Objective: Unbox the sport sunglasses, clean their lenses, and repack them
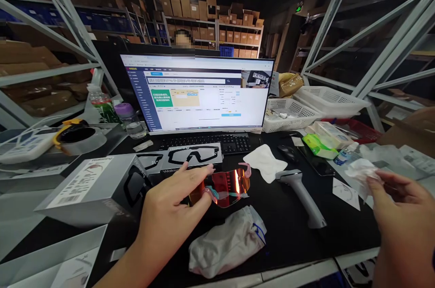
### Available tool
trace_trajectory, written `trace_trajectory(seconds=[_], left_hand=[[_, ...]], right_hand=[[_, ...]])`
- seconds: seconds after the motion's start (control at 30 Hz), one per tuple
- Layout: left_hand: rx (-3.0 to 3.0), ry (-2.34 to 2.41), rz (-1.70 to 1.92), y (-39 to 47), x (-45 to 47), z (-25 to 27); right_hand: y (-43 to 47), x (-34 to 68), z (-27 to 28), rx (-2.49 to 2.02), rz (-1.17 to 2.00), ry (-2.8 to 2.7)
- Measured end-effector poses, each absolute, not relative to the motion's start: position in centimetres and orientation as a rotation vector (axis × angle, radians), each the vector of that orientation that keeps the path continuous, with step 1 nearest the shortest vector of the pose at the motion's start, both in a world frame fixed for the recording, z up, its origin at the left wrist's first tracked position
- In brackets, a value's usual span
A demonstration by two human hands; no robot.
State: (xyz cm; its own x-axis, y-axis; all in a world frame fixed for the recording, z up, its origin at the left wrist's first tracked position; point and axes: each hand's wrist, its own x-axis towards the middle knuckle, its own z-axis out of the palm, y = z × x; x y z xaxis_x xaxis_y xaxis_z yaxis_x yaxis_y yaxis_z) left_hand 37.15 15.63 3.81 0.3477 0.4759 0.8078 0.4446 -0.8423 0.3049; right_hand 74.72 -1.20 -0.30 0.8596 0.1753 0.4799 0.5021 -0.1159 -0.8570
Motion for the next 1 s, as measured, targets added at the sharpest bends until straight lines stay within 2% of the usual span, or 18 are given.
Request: trace_trajectory(seconds=[0.1, 0.27, 0.47, 0.57, 0.7, 0.9, 1.0], left_hand=[[2.572, 0.863, 1.555, 15.5, 37.1, 3.8], [2.531, 0.880, 1.600, 15.1, 37.3, 3.8], [2.480, 0.881, 1.726, 14.4, 37.9, 3.2], [2.495, 0.835, 1.806, 14.5, 38.2, 2.6], [2.534, 0.819, 1.823, 14.8, 38.4, 1.9], [2.655, 0.736, 1.851, 14.3, 38.5, 1.7], [2.691, 0.718, 1.803, 14.0, 38.6, 1.8]], right_hand=[[-2.1, 74.2, -1.8, -1.679, -0.229, -0.417], [-1.2, 66.4, -4.3, -1.477, -0.095, -0.303], [5.0, 56.0, -3.5, -0.880, 0.685, -0.330], [6.9, 53.0, -2.0, -0.667, 0.948, -0.359], [7.2, 51.0, -1.1, -0.587, 1.000, -0.442], [7.4, 49.9, -1.3, -0.744, 0.902, -0.486], [7.7, 50.5, -0.6, -0.745, 0.954, -0.442]])
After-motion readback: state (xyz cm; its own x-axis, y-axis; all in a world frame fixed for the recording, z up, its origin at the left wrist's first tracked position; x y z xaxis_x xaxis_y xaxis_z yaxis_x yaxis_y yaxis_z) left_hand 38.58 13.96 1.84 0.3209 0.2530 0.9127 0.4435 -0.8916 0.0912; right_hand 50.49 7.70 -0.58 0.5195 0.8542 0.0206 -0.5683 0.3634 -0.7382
